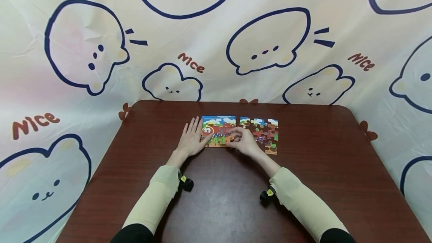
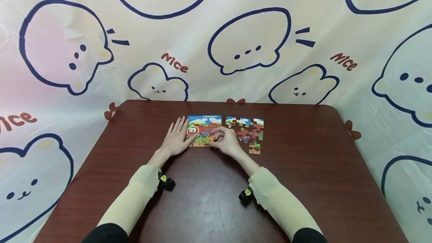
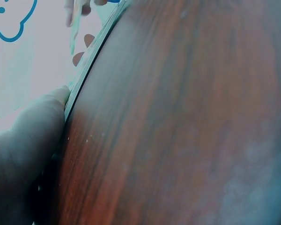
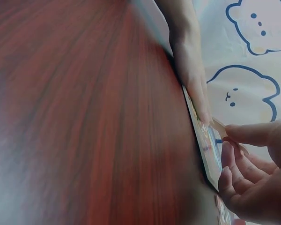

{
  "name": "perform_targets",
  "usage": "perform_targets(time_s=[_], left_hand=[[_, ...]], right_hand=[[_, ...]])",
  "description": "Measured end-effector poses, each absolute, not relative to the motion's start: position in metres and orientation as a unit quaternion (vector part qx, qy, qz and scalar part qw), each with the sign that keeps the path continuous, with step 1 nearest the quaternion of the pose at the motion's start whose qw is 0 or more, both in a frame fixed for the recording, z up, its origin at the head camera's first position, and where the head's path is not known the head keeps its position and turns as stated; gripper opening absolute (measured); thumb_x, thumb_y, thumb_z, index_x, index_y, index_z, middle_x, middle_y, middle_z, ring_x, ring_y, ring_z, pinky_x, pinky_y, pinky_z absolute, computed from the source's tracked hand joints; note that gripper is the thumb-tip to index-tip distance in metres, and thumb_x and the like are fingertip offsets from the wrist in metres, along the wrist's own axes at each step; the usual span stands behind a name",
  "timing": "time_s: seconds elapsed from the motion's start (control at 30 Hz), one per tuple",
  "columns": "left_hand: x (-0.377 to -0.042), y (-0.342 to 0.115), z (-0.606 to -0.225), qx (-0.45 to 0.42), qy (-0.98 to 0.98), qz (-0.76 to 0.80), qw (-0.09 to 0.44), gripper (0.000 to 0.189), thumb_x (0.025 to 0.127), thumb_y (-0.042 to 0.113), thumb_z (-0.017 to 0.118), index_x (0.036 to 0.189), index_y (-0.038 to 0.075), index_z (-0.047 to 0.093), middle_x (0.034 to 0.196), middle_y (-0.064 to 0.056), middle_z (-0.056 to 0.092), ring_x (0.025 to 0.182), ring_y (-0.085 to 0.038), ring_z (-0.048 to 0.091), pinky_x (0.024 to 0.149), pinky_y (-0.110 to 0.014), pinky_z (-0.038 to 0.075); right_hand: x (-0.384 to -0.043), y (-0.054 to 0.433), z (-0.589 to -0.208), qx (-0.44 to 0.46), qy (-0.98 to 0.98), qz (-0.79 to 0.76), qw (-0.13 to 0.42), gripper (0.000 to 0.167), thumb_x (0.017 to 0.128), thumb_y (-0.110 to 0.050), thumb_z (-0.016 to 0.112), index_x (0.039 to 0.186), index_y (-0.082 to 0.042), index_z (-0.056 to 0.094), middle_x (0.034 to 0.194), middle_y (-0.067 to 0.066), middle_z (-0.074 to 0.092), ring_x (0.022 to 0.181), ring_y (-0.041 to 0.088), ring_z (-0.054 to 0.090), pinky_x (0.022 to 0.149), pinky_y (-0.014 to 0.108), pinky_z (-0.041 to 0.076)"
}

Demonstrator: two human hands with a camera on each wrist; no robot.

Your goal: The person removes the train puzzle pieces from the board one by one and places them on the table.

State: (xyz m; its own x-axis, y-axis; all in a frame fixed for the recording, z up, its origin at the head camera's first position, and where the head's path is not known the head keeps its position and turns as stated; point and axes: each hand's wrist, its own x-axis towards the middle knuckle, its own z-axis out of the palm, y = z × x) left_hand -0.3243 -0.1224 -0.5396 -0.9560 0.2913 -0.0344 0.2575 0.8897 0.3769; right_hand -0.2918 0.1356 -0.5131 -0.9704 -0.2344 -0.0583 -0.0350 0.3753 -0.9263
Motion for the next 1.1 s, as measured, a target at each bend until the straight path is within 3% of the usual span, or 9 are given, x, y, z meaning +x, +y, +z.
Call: perform_targets(time_s=[0.33, 0.63, 0.83, 1.1], left_hand=[[-0.323, -0.123, -0.539, 0.139, 0.970, 0.195, 0.049, 0.095, 0.111, 0.064, 0.046, 0.178, 0.006, 0.010, 0.187, -0.018, 0.008, 0.175, -0.037, 0.004, 0.142, -0.059, 0.004], [-0.324, -0.123, -0.540, 0.138, 0.971, 0.190, 0.052, 0.096, 0.112, 0.064, 0.047, 0.178, 0.006, 0.009, 0.187, -0.017, 0.006, 0.175, -0.036, 0.002, 0.142, -0.059, 0.003], [-0.324, -0.122, -0.539, 0.139, 0.970, 0.193, 0.047, 0.095, 0.111, 0.064, 0.046, 0.178, 0.006, 0.011, 0.187, -0.018, 0.008, 0.175, -0.037, 0.004, 0.142, -0.059, 0.004], [-0.323, -0.122, -0.539, 0.139, 0.971, 0.187, 0.048, 0.096, 0.111, 0.065, 0.047, 0.178, 0.006, 0.012, 0.187, -0.017, 0.009, 0.175, -0.036, 0.005, 0.142, -0.059, 0.004]], right_hand=[[-0.277, 0.167, -0.514, -0.073, 0.818, -0.560, 0.104, 0.040, 0.096, -0.003, 0.083, 0.134, 0.002, 0.071, 0.105, 0.013, 0.074, 0.081, 0.012, 0.066, 0.068, 0.028, 0.052], [-0.263, 0.195, -0.516, -0.061, 0.824, -0.553, 0.106, 0.041, 0.096, -0.004, 0.083, 0.134, 0.003, 0.070, 0.106, 0.017, 0.074, 0.079, 0.017, 0.062, 0.064, 0.029, 0.048], [-0.256, 0.216, -0.518, -0.062, 0.833, -0.542, 0.094, 0.039, 0.095, -0.002, 0.083, 0.132, 0.003, 0.071, 0.096, 0.010, 0.074, 0.072, 0.014, 0.057, 0.062, 0.027, 0.045], [-0.251, 0.234, -0.518, -0.063, 0.845, -0.525, 0.078, 0.043, 0.094, -0.001, 0.083, 0.134, 0.006, 0.069, 0.107, 0.024, 0.078, 0.078, 0.015, 0.062, 0.067, 0.025, 0.049]])
